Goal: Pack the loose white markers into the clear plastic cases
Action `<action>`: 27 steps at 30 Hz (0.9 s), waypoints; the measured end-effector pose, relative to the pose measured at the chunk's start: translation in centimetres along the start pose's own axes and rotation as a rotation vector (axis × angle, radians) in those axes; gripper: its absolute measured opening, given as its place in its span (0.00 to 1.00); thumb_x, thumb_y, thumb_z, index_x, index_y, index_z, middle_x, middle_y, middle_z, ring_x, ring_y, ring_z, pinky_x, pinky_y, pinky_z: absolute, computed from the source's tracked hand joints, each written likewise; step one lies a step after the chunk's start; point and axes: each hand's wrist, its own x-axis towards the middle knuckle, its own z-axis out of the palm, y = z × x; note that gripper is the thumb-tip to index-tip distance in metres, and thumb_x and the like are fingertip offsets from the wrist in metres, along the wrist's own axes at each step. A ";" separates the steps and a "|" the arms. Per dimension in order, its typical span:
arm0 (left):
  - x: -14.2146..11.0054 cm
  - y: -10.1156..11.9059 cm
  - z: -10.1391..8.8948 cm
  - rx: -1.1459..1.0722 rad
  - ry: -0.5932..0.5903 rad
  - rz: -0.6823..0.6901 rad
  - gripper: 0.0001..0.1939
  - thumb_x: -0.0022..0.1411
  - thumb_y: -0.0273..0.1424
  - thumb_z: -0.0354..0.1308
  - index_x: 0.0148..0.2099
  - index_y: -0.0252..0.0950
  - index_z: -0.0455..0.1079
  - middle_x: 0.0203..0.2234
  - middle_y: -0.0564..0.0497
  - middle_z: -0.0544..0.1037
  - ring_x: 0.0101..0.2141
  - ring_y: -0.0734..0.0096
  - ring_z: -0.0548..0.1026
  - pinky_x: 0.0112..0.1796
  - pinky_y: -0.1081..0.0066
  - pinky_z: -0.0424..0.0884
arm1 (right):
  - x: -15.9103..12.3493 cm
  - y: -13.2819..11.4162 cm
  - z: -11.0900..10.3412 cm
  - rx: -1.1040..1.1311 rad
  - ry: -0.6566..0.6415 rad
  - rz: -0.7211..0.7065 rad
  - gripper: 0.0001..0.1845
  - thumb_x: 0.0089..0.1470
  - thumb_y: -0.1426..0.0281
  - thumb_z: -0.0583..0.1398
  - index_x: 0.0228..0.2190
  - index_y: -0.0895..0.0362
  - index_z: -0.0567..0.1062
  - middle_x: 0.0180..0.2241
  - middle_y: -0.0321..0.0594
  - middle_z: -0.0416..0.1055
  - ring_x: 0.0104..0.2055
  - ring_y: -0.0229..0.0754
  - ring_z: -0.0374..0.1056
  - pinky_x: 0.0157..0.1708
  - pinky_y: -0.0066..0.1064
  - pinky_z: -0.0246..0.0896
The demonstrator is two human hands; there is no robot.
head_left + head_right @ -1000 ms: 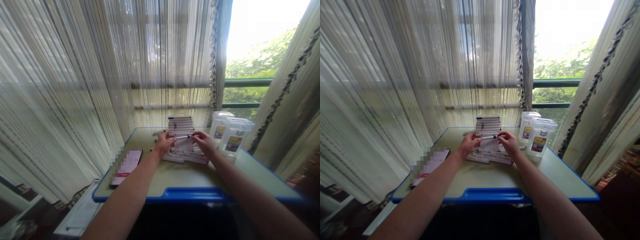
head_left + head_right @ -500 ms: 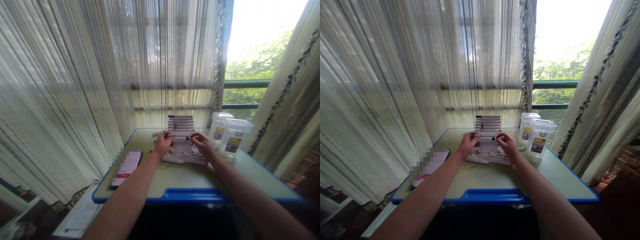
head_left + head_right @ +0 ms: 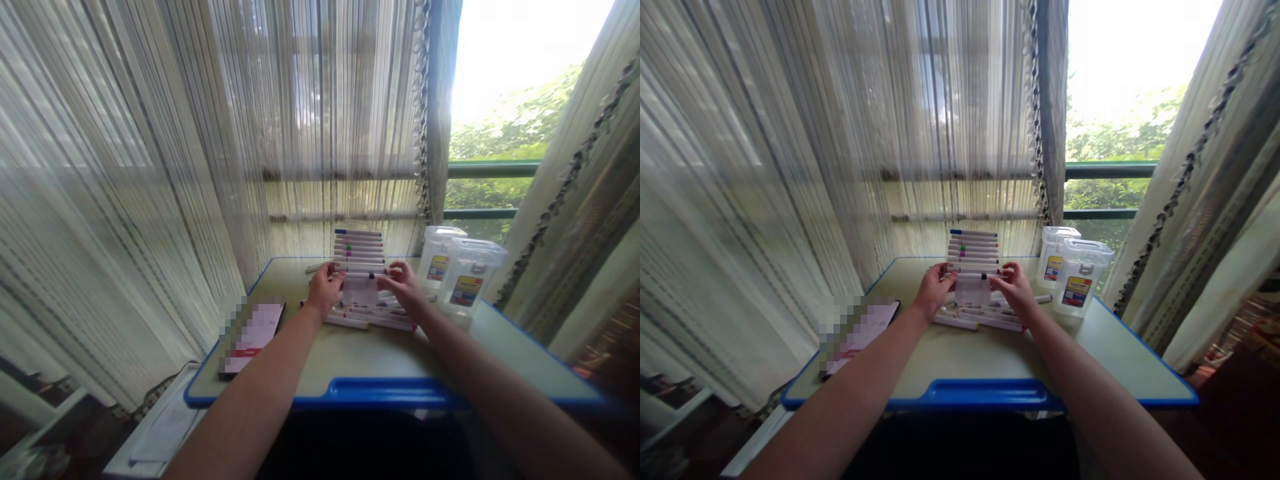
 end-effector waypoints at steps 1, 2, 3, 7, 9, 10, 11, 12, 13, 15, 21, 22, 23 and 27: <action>0.0 0.0 0.0 -0.002 0.007 -0.005 0.12 0.51 0.27 0.63 0.39 0.34 0.69 0.36 0.47 0.78 0.33 0.69 0.75 0.31 0.71 0.74 | 0.0 -0.1 0.0 0.018 0.003 0.036 0.30 0.32 0.57 0.70 0.33 0.51 0.61 0.25 0.32 0.73 0.26 0.41 0.71 0.29 0.36 0.70; 0.1 0.0 -0.1 -0.005 0.012 -0.010 0.12 0.51 0.27 0.63 0.39 0.34 0.69 0.36 0.47 0.78 0.32 0.69 0.75 0.31 0.71 0.74 | 0.0 -0.2 0.1 0.035 0.009 0.074 0.30 0.32 0.58 0.71 0.34 0.51 0.62 0.25 0.32 0.73 0.26 0.41 0.71 0.30 0.37 0.70; 0.1 0.0 -0.1 -0.006 0.015 -0.012 0.13 0.50 0.27 0.64 0.39 0.34 0.69 0.36 0.47 0.77 0.32 0.69 0.75 0.31 0.71 0.74 | 0.0 -0.3 0.1 0.054 0.007 0.113 0.30 0.32 0.58 0.71 0.35 0.52 0.64 0.25 0.33 0.74 0.27 0.42 0.72 0.31 0.38 0.70; 0.1 0.0 -0.1 -0.010 0.004 -0.005 0.12 0.50 0.26 0.63 0.39 0.34 0.69 0.35 0.48 0.77 0.32 0.70 0.75 0.31 0.71 0.74 | -0.1 -0.5 0.3 0.121 -0.117 0.209 0.24 0.32 0.60 0.71 0.32 0.55 0.73 0.27 0.37 0.75 0.28 0.42 0.72 0.34 0.37 0.69; 0.0 0.2 0.0 -0.025 -0.011 -0.021 0.12 0.51 0.26 0.63 0.39 0.34 0.68 0.36 0.49 0.77 0.32 0.71 0.75 0.31 0.71 0.75 | -0.2 -0.4 0.2 0.133 -0.155 0.206 0.21 0.34 0.60 0.71 0.31 0.56 0.75 0.28 0.37 0.75 0.28 0.39 0.71 0.34 0.35 0.69; -0.1 0.3 0.0 -0.033 -0.015 -0.034 0.12 0.51 0.25 0.62 0.39 0.34 0.68 0.36 0.49 0.77 0.32 0.71 0.75 0.31 0.71 0.75 | -0.2 -0.4 0.2 0.132 -0.149 0.199 0.21 0.34 0.60 0.71 0.31 0.57 0.75 0.28 0.36 0.75 0.28 0.38 0.70 0.33 0.33 0.68; -0.2 0.4 0.0 -0.041 -0.015 -0.047 0.11 0.51 0.25 0.62 0.39 0.34 0.68 0.36 0.49 0.77 0.32 0.71 0.75 0.32 0.71 0.75 | -0.2 -0.5 0.2 0.127 -0.136 0.192 0.21 0.33 0.60 0.71 0.31 0.57 0.75 0.28 0.36 0.74 0.27 0.37 0.69 0.31 0.32 0.67; -0.2 0.5 0.1 -0.047 -0.013 -0.060 0.11 0.51 0.25 0.63 0.39 0.34 0.68 0.37 0.49 0.78 0.32 0.71 0.76 0.32 0.71 0.75 | -0.2 -0.5 0.1 0.120 -0.124 0.183 0.21 0.33 0.60 0.71 0.31 0.57 0.75 0.28 0.36 0.74 0.27 0.37 0.68 0.31 0.32 0.66; -0.3 0.6 0.1 -0.051 -0.011 -0.071 0.12 0.50 0.25 0.63 0.39 0.35 0.68 0.37 0.49 0.78 0.31 0.71 0.76 0.32 0.70 0.76 | -0.2 -0.6 0.1 0.112 -0.115 0.174 0.22 0.33 0.60 0.71 0.31 0.57 0.75 0.28 0.36 0.74 0.27 0.37 0.68 0.30 0.31 0.66; -0.3 0.7 0.2 -0.057 -0.006 -0.083 0.12 0.50 0.25 0.64 0.38 0.35 0.68 0.37 0.49 0.78 0.31 0.71 0.76 0.32 0.69 0.76 | -0.3 -0.8 0.2 0.098 -0.102 0.161 0.23 0.32 0.59 0.71 0.31 0.56 0.75 0.28 0.36 0.74 0.27 0.38 0.68 0.30 0.32 0.66; -0.4 1.0 0.4 -0.063 -0.042 -0.100 0.12 0.50 0.26 0.64 0.38 0.35 0.69 0.36 0.49 0.78 0.28 0.72 0.76 0.31 0.68 0.76 | -0.5 -1.3 0.4 0.099 -0.087 0.148 0.22 0.33 0.60 0.70 0.32 0.56 0.73 0.29 0.36 0.73 0.28 0.38 0.68 0.29 0.32 0.65; -0.5 1.0 0.4 -0.056 -0.051 -0.103 0.12 0.50 0.27 0.65 0.38 0.35 0.69 0.35 0.50 0.78 0.27 0.73 0.75 0.30 0.68 0.75 | -0.5 -1.3 0.4 0.107 -0.078 0.150 0.22 0.33 0.60 0.70 0.31 0.56 0.73 0.28 0.35 0.73 0.27 0.38 0.67 0.28 0.31 0.64; -0.5 1.0 0.4 -0.044 -0.062 -0.109 0.13 0.49 0.27 0.65 0.39 0.35 0.68 0.34 0.50 0.78 0.26 0.73 0.75 0.29 0.69 0.75 | -0.5 -1.3 0.3 0.107 -0.059 0.149 0.21 0.33 0.60 0.69 0.31 0.55 0.73 0.27 0.34 0.72 0.27 0.37 0.67 0.27 0.30 0.63; -0.5 1.1 0.3 0.007 -0.115 -0.129 0.18 0.46 0.29 0.68 0.39 0.33 0.67 0.29 0.51 0.77 0.21 0.77 0.73 0.24 0.73 0.72 | -0.6 -1.5 0.2 0.058 0.012 0.135 0.18 0.36 0.60 0.68 0.28 0.55 0.72 0.23 0.32 0.69 0.23 0.34 0.62 0.23 0.27 0.58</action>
